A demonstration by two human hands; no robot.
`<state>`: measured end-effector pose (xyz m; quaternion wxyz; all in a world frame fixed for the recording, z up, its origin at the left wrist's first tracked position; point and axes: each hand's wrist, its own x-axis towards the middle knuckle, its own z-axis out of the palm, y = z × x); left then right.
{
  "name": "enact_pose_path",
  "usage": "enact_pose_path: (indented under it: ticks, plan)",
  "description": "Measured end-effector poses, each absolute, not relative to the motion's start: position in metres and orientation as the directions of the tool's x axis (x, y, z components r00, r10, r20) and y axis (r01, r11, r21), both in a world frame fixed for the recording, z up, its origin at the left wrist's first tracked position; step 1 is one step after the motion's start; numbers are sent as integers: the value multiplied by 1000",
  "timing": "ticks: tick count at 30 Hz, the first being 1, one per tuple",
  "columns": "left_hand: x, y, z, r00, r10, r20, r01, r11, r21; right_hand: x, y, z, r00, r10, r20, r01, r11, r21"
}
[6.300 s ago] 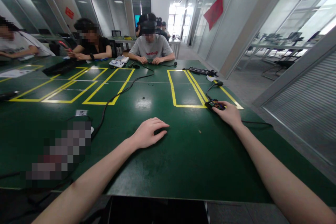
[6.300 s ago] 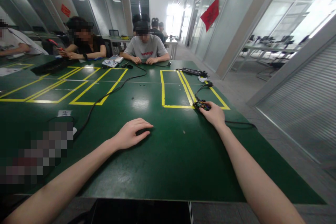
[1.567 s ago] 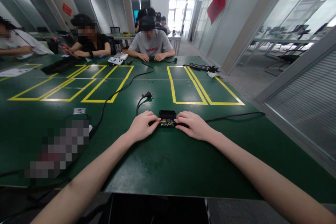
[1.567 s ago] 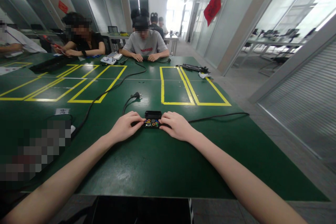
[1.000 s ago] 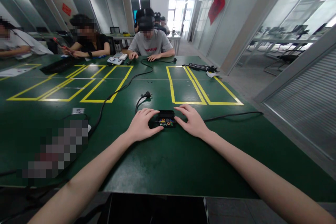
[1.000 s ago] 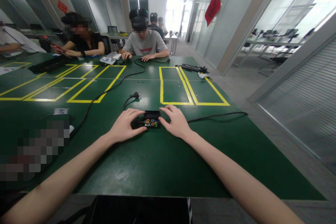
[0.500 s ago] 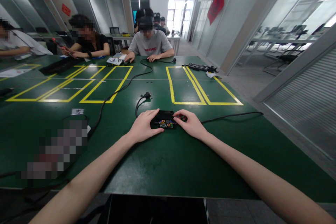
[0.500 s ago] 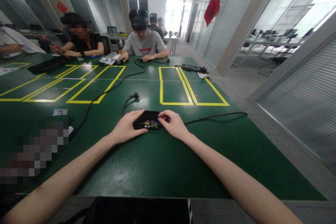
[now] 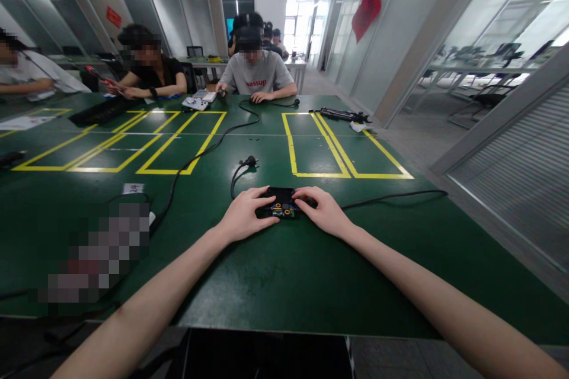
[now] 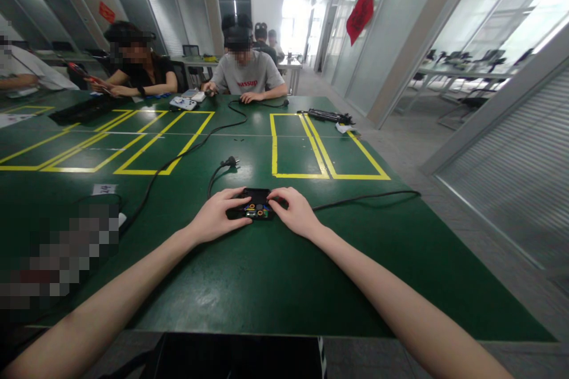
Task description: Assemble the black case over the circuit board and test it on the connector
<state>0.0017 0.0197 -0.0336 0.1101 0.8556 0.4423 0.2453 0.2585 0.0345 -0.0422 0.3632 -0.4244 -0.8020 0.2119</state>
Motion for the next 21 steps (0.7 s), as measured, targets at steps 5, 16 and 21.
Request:
enact_pose_path:
  ticks: [5,16,21]
  plan:
    - [2,19,-33,499,792,352,665,-610,430,258,35,-42,-328,869,371,380,481,-790]
    - [7,14,-27,498,770,400,467,-626,625,260,37,-41,-309,913,267,277,355,-893]
    - [7,16,-29,474,768,430,444,-631,637,257,34,-41,-279,927,249,226,315,-922]
